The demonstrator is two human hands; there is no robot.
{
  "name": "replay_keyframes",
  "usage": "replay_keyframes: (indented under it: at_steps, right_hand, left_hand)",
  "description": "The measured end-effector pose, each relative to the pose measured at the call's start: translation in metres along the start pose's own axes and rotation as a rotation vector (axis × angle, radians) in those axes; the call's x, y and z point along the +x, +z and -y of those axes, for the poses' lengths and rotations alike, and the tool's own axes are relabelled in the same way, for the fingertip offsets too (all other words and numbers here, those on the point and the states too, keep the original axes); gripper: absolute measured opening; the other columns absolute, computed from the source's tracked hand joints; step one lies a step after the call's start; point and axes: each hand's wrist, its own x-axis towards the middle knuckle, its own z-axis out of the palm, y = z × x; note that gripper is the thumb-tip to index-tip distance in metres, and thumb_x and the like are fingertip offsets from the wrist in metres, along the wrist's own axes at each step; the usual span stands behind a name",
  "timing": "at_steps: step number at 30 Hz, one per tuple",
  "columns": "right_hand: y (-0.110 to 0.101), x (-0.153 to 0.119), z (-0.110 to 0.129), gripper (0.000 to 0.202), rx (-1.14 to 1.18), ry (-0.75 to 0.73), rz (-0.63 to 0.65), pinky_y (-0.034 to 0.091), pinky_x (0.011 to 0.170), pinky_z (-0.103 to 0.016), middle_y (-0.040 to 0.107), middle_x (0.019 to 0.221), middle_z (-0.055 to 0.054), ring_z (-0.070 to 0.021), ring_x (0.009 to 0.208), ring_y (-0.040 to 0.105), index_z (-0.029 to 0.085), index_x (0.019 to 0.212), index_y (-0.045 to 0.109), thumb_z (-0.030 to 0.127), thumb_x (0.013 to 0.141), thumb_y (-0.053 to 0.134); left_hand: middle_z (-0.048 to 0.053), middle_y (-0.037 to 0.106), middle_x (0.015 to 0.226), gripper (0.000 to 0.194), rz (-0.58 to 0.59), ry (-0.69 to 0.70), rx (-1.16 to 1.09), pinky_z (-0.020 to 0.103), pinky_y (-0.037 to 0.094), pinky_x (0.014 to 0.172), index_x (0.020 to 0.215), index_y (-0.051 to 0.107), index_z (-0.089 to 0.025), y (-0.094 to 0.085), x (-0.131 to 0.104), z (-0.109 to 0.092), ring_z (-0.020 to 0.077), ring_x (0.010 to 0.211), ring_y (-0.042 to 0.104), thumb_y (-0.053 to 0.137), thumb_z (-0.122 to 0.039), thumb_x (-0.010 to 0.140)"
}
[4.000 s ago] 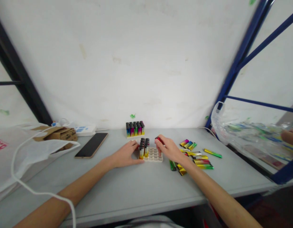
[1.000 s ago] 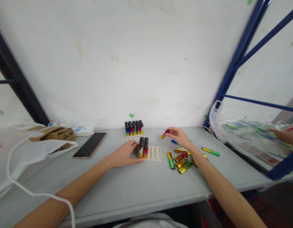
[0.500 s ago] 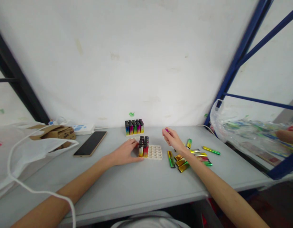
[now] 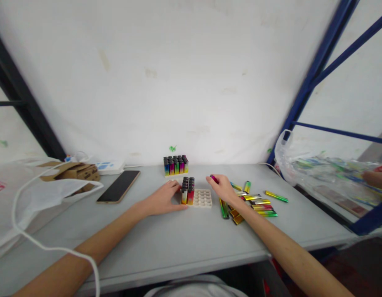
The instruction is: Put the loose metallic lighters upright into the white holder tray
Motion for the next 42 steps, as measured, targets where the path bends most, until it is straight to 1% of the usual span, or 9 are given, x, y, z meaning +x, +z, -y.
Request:
replay_keyframes:
  at_steps: [7, 10, 13, 17, 20, 24, 30, 34, 42]
  right_hand:
    - [0.002, 0.0, -0.003, 0.034, -0.065, -0.037, 0.017, 0.024, 0.057, -0.027, 0.039, 0.056, 0.004, -0.013, 0.058, 0.037, 0.022, 0.059, 0.04, 0.038, 0.088, 0.048]
    - [0.002, -0.001, -0.002, 0.037, -0.099, -0.053, 0.02, 0.026, 0.058, -0.027, 0.043, 0.058, 0.004, -0.0136, 0.058, 0.04, 0.022, 0.063, 0.043, 0.041, 0.094, 0.049]
    - [0.0, -0.002, 0.0, 0.038, -0.101, -0.099, 0.035, 0.031, 0.061, -0.027, 0.052, 0.064, 0.004, -0.0149, 0.062, 0.046, 0.021, 0.077, 0.053, 0.05, 0.101, 0.049]
    - [-0.005, -0.002, 0.002, 0.031, -0.078, -0.206, 0.089, 0.042, 0.069, -0.028, 0.065, 0.085, -0.003, -0.0182, 0.077, 0.058, 0.02, 0.098, 0.062, 0.045, 0.106, 0.046]
    - [-0.007, -0.002, 0.004, 0.034, -0.112, -0.276, 0.088, 0.045, 0.073, -0.028, 0.065, 0.092, -0.007, -0.0196, 0.084, 0.06, 0.019, 0.09, 0.064, 0.044, 0.106, 0.047]
    - [-0.004, -0.004, 0.006, 0.042, -0.187, -0.227, 0.107, 0.041, 0.065, -0.028, 0.059, 0.067, 0.0, -0.0164, 0.063, 0.053, 0.021, 0.075, 0.057, 0.048, 0.106, 0.048]
    - [-0.001, -0.005, 0.009, 0.036, -0.099, -0.212, 0.156, 0.043, 0.068, -0.027, 0.073, 0.08, -0.003, -0.0184, 0.071, 0.064, 0.021, 0.087, 0.061, 0.046, 0.108, 0.047]
    - [0.002, -0.005, 0.007, 0.031, -0.133, -0.267, 0.234, 0.042, 0.068, -0.027, 0.07, 0.079, -0.002, -0.0182, 0.07, 0.062, 0.022, 0.088, 0.058, 0.043, 0.109, 0.047]
    - [0.008, -0.003, 0.005, 0.022, -0.302, -0.347, 0.27, 0.042, 0.071, -0.028, 0.065, 0.081, -0.003, -0.0179, 0.071, 0.057, 0.02, 0.088, 0.058, 0.03, 0.108, 0.052]
  left_hand:
    - [0.014, 0.066, 0.112, 0.059, 0.011, 0.003, 0.006, 0.046, 0.052, 0.099, 0.109, 0.066, -0.017, 0.0, 0.0, 0.0, 0.0336, 0.106, 0.064, 0.071, -0.07, 0.082]
    - [0.015, 0.066, 0.113, 0.059, 0.013, -0.007, 0.007, 0.046, 0.052, 0.099, 0.108, 0.066, -0.017, -0.001, 0.0, 0.0, 0.034, 0.107, 0.063, 0.072, -0.069, 0.081]
    - [0.014, 0.067, 0.113, 0.059, 0.007, -0.005, 0.009, 0.046, 0.052, 0.099, 0.109, 0.067, -0.017, 0.0, -0.001, 0.0, 0.0337, 0.107, 0.063, 0.072, -0.069, 0.082]
    - [0.014, 0.066, 0.112, 0.06, -0.002, 0.005, 0.005, 0.047, 0.052, 0.099, 0.108, 0.067, -0.016, 0.001, -0.001, 0.001, 0.0331, 0.105, 0.063, 0.071, -0.071, 0.082]
    - [0.015, 0.066, 0.114, 0.062, -0.002, 0.008, -0.003, 0.047, 0.052, 0.1, 0.111, 0.067, -0.016, 0.001, -0.001, 0.002, 0.0333, 0.107, 0.063, 0.071, -0.071, 0.082]
    - [0.016, 0.066, 0.116, 0.061, -0.002, 0.012, 0.0, 0.048, 0.052, 0.101, 0.111, 0.066, -0.015, 0.002, -0.001, 0.003, 0.0337, 0.108, 0.063, 0.071, -0.07, 0.083]
    - [0.014, 0.066, 0.114, 0.061, -0.002, 0.006, 0.007, 0.046, 0.052, 0.1, 0.111, 0.067, -0.016, 0.002, -0.001, 0.003, 0.033, 0.107, 0.063, 0.071, -0.07, 0.082]
    - [0.014, 0.066, 0.115, 0.06, 0.015, -0.004, 0.012, 0.048, 0.051, 0.102, 0.112, 0.066, -0.016, 0.001, 0.0, 0.001, 0.0336, 0.109, 0.062, 0.071, -0.068, 0.083]
    - [0.015, 0.065, 0.113, 0.059, 0.023, -0.017, 0.021, 0.048, 0.052, 0.1, 0.109, 0.066, -0.017, 0.0, 0.0, 0.002, 0.0341, 0.108, 0.063, 0.071, -0.07, 0.082]
